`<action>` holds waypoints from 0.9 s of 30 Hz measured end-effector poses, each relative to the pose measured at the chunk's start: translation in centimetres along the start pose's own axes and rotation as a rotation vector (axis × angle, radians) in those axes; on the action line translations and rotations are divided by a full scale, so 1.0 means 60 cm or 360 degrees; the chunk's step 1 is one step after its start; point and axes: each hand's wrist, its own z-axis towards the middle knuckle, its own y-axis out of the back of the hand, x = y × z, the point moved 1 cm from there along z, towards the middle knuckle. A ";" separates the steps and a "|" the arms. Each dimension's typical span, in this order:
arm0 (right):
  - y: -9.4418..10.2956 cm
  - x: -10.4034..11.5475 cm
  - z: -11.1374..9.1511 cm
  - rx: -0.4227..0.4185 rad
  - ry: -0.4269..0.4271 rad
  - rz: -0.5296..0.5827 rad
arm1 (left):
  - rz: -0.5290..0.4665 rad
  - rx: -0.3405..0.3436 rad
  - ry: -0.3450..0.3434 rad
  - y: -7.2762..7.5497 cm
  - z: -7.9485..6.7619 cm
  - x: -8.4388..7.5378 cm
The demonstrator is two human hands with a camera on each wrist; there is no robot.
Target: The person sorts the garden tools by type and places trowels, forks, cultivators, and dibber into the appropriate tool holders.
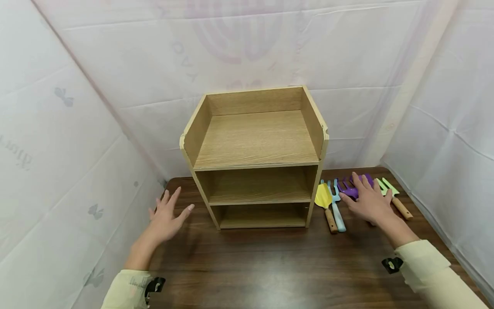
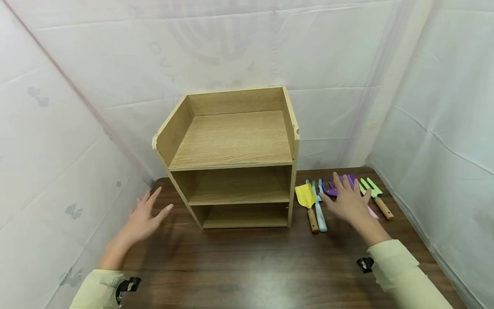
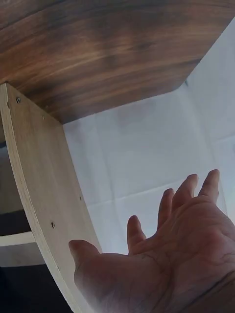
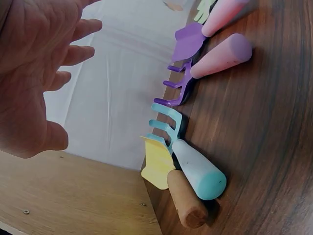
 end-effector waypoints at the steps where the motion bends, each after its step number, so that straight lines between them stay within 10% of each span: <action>1: -0.001 0.001 0.000 0.0000 0.0000 -0.0007 | 0.0000 -0.0010 -0.0003 0.004 -0.001 -0.001; 27: 0.008 -0.003 -0.008 -0.0005 0.0027 -0.0047 | -0.0278 -0.0630 -0.0598 0.121 0.028 -0.147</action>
